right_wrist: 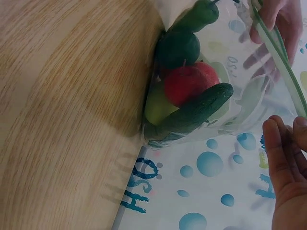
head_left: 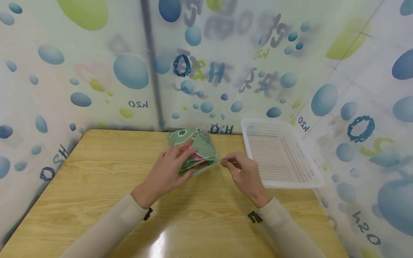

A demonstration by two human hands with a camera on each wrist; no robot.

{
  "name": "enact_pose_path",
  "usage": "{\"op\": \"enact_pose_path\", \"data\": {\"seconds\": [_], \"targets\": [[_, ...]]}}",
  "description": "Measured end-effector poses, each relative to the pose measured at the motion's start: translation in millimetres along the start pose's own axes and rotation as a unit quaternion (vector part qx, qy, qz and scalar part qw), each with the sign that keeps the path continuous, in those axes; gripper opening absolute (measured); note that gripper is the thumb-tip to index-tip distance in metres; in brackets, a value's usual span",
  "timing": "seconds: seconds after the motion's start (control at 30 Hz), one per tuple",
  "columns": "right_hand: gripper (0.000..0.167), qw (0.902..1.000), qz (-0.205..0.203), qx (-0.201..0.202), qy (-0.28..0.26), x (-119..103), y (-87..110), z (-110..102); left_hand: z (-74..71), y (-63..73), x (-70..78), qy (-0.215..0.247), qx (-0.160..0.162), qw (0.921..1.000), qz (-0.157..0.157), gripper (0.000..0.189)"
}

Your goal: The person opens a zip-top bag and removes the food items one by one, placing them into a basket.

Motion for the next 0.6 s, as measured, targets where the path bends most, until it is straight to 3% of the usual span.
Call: {"op": "enact_pose_path", "data": {"seconds": [0.13, 0.3, 0.4, 0.43, 0.6], "targets": [[0.022, 0.9999, -0.013, -0.007, 0.001, -1, 1.4, 0, 11.9, -12.2, -4.5, 0.011, -0.056, 0.9982, -0.019, 0.075], [0.02, 0.9997, -0.008, -0.018, 0.015, 0, 3.6, 1, 21.3, -22.0, -12.7, 0.031, -0.101, 0.9941, -0.025, 0.069], [0.015, 0.9993, 0.019, -0.029, 0.013, 2, 4.8, 2, 25.7, -25.4, -18.1, 0.051, -0.116, 0.9917, -0.022, 0.065], [0.014, 0.999, 0.028, -0.033, 0.012, 2, 4.8, 2, 46.0, -27.4, -38.3, 0.054, -0.118, 0.9915, -0.016, 0.064], [0.022, 0.9968, 0.065, -0.045, 0.008, 3, 2.5, 5, 50.2, -29.8, -42.3, 0.059, -0.128, 0.9895, -0.033, 0.058]]}}
Point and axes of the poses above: each hand's wrist, its own y-axis away from the middle knuckle, its own z-axis out of the palm, x = y × z, the point moved 4 cm from there along -y, towards the middle knuckle, and after that the axes turned 7 degrees about y, right-handed, at the moved point
